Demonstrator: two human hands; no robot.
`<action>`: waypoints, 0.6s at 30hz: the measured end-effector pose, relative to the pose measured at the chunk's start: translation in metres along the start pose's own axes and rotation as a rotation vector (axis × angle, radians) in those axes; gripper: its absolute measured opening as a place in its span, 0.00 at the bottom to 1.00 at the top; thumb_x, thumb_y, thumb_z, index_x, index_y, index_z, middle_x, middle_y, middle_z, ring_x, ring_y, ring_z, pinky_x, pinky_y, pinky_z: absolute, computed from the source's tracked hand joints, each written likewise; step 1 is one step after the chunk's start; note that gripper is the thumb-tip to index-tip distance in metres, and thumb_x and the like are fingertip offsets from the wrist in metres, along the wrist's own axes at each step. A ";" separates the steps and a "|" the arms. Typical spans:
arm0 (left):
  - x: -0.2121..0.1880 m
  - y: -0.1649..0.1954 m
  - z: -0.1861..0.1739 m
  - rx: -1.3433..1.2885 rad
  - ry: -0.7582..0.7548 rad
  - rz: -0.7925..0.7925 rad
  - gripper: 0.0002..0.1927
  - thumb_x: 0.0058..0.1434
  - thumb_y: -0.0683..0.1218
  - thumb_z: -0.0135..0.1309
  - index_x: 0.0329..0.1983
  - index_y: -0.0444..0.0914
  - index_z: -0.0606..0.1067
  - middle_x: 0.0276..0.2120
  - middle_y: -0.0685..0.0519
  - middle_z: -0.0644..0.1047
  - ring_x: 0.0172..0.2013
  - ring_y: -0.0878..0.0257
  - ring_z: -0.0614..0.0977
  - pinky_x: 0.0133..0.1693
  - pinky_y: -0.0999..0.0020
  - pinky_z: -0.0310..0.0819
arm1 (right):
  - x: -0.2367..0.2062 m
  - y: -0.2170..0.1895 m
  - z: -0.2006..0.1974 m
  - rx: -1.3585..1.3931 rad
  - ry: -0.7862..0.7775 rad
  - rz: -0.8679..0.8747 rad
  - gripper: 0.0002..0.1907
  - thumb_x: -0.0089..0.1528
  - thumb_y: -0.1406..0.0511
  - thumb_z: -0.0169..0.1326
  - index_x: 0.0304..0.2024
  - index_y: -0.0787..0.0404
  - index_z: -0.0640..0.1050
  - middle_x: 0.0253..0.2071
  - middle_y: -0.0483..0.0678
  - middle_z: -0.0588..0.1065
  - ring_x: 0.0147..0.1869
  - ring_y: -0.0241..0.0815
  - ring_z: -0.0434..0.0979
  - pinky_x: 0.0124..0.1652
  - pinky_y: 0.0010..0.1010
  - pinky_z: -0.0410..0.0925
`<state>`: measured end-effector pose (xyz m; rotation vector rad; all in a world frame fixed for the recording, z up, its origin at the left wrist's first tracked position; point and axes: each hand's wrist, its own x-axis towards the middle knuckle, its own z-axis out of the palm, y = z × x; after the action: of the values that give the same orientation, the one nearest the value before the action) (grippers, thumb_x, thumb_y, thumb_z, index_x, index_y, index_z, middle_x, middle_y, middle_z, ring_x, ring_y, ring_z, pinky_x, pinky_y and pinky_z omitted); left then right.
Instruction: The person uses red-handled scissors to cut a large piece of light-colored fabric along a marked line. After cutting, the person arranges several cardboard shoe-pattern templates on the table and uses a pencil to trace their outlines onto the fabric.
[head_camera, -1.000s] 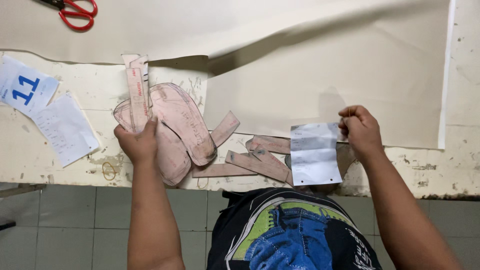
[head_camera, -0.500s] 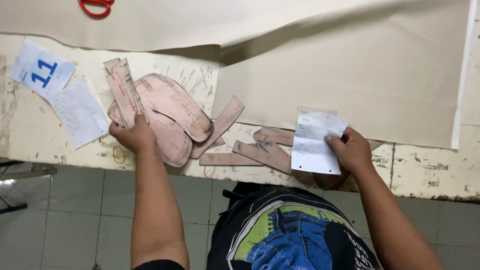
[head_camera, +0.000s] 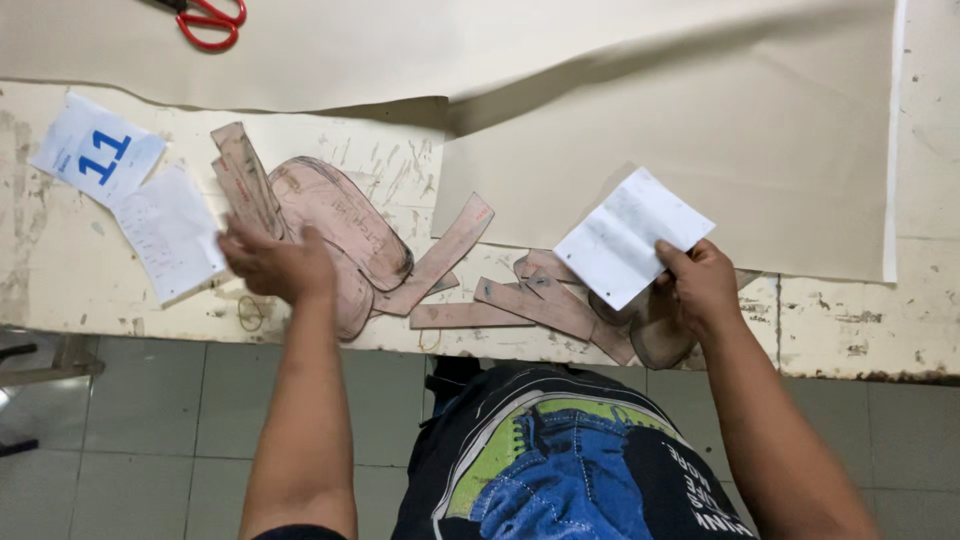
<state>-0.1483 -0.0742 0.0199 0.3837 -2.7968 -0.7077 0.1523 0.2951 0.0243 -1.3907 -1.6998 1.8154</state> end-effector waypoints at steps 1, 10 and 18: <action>-0.015 0.006 0.009 0.012 -0.053 0.204 0.43 0.60 0.51 0.66 0.72 0.37 0.55 0.69 0.36 0.57 0.68 0.40 0.60 0.62 0.41 0.55 | 0.002 -0.003 0.003 0.078 0.062 -0.024 0.09 0.64 0.65 0.61 0.43 0.63 0.77 0.32 0.44 0.78 0.27 0.30 0.73 0.24 0.22 0.62; -0.121 0.034 0.038 -0.016 -0.606 0.840 0.37 0.50 0.56 0.67 0.60 0.40 0.69 0.49 0.47 0.71 0.50 0.48 0.71 0.51 0.48 0.60 | -0.028 0.004 0.009 -0.605 0.109 0.013 0.24 0.59 0.60 0.69 0.50 0.65 0.75 0.44 0.53 0.78 0.45 0.44 0.79 0.43 0.32 0.73; -0.110 0.050 0.051 -0.325 -0.752 0.940 0.07 0.59 0.45 0.61 0.40 0.42 0.77 0.38 0.50 0.76 0.44 0.52 0.77 0.49 0.53 0.67 | -0.070 0.031 0.068 -1.013 -0.169 -0.526 0.57 0.39 0.51 0.74 0.65 0.62 0.64 0.69 0.55 0.60 0.63 0.59 0.72 0.51 0.45 0.71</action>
<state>-0.0691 0.0239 -0.0162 -1.4145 -2.8425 -1.1441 0.1455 0.1927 0.0166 -0.8709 -2.9160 0.7788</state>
